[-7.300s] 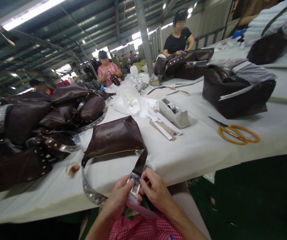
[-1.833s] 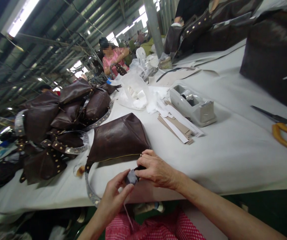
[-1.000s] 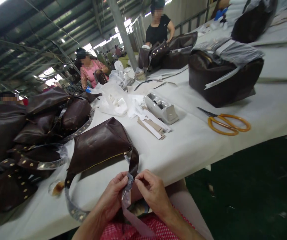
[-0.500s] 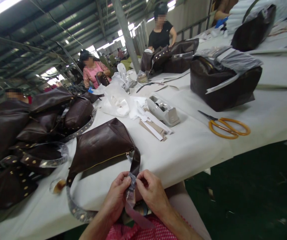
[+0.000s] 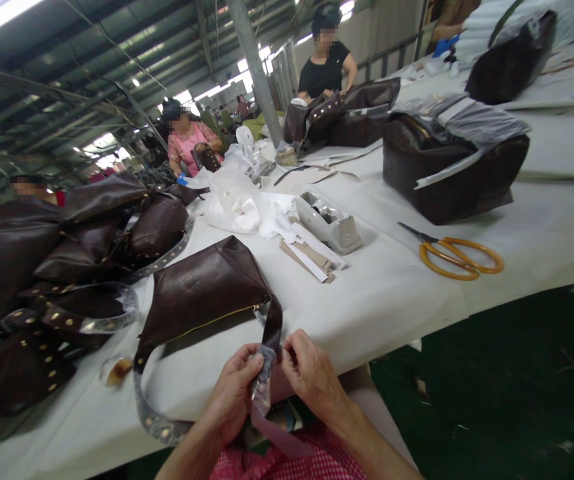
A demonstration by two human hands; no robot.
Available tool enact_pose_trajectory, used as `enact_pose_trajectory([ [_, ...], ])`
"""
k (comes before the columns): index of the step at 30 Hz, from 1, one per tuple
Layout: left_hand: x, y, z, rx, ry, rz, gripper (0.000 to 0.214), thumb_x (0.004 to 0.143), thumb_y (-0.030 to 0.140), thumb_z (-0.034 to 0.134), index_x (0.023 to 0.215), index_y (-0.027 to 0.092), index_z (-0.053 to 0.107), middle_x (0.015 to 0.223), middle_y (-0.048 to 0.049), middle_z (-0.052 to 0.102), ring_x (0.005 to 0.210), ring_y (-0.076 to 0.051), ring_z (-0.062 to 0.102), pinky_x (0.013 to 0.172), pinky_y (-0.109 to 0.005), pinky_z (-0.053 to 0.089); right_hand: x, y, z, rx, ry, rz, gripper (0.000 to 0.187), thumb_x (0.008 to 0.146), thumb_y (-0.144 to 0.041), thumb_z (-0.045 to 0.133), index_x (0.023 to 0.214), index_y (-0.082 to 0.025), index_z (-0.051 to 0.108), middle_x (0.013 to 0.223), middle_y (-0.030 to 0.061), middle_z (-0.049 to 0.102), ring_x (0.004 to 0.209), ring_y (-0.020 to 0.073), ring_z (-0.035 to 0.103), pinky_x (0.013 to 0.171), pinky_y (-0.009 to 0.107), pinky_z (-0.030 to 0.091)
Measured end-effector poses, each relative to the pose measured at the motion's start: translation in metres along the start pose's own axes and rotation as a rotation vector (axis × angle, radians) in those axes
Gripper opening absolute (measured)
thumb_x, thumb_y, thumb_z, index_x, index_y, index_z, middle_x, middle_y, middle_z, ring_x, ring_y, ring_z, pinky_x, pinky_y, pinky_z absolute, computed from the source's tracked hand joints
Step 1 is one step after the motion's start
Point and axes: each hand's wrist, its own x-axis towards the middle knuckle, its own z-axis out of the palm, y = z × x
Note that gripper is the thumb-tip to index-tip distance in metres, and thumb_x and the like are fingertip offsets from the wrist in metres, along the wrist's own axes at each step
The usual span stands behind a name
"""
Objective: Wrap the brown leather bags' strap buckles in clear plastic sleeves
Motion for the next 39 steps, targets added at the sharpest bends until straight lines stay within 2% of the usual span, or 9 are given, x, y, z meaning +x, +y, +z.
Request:
enact_pose_trajectory([
  [5, 0.001, 0.0, 0.002, -0.029, 0.011, -0.016, 0.042, 0.058, 0.034, 0.086, 0.087, 0.015, 0.062, 0.076, -0.0015, 0.068, 0.065, -0.012, 0.06, 0.066, -0.023, 0.046, -0.004, -0.007, -0.007, 0.266, -0.112, 0.166, 0.014, 0.089, -0.014, 0.046, 0.078, -0.019, 0.054, 0.075, 0.0018, 0.058, 0.071, 0.0154, 0.058, 0.063, 0.025, 0.042],
  [8, 0.001, -0.001, 0.002, -0.028, 0.018, -0.019, 0.041, 0.058, 0.034, 0.086, 0.086, 0.016, 0.062, 0.073, -0.0009, 0.067, 0.062, -0.011, 0.059, 0.066, -0.024, 0.046, -0.006, -0.01, -0.008, 0.314, -0.152, 0.251, 0.011, 0.087, -0.016, 0.05, 0.078, -0.019, 0.056, 0.076, 0.002, 0.06, 0.072, 0.0155, 0.058, 0.064, 0.025, 0.042],
  [16, 0.004, -0.001, -0.002, -0.011, -0.01, -0.002, 0.04, 0.056, 0.035, 0.087, 0.081, 0.015, 0.064, 0.068, -0.0009, 0.066, 0.06, -0.011, 0.058, 0.062, -0.022, 0.045, -0.002, -0.013, -0.004, 0.292, -0.14, 0.231, 0.015, 0.086, -0.018, 0.047, 0.073, -0.019, 0.052, 0.071, 0.002, 0.058, 0.068, 0.0157, 0.056, 0.061, 0.025, 0.039],
  [23, 0.003, 0.001, -0.001, 0.011, -0.005, -0.005, 0.04, 0.055, 0.037, 0.087, 0.077, 0.014, 0.065, 0.064, -0.0001, 0.065, 0.057, -0.009, 0.055, 0.059, -0.02, 0.045, -0.003, -0.014, 0.004, 0.1, -0.099, 0.12, 0.011, 0.084, -0.015, 0.046, 0.075, -0.019, 0.05, 0.069, 0.0015, 0.056, 0.063, 0.0153, 0.055, 0.059, 0.026, 0.036],
  [26, 0.004, 0.0, 0.0, -0.033, 0.005, 0.005, 0.043, 0.054, 0.034, 0.088, 0.084, 0.014, 0.065, 0.069, -0.0012, 0.067, 0.06, -0.011, 0.059, 0.062, -0.022, 0.047, -0.004, -0.013, 0.009, 0.08, -0.06, 0.101, 0.012, 0.084, -0.015, 0.044, 0.074, -0.019, 0.049, 0.068, 0.0014, 0.054, 0.062, 0.0151, 0.055, 0.058, 0.026, 0.036],
  [30, 0.007, 0.0, -0.002, -0.073, 0.04, 0.033, 0.056, 0.05, 0.026, 0.09, 0.098, 0.014, 0.064, 0.081, -0.0037, 0.07, 0.067, -0.014, 0.063, 0.066, -0.025, 0.05, -0.004, -0.014, 0.012, 0.104, -0.056, 0.139, 0.012, 0.082, -0.015, 0.044, 0.072, -0.019, 0.048, 0.068, 0.0012, 0.054, 0.063, 0.0152, 0.054, 0.059, 0.026, 0.036],
  [39, 0.01, -0.001, -0.009, -0.051, 0.022, 0.044, 0.052, 0.053, 0.024, 0.088, 0.095, 0.015, 0.059, 0.072, -0.0018, 0.069, 0.059, -0.011, 0.061, 0.057, -0.021, 0.047, 0.004, -0.015, 0.007, 0.378, -0.108, 0.329, 0.013, 0.075, -0.019, 0.049, 0.063, -0.019, 0.048, 0.059, -0.0027, 0.049, 0.055, 0.0116, 0.048, 0.052, 0.022, 0.035],
])
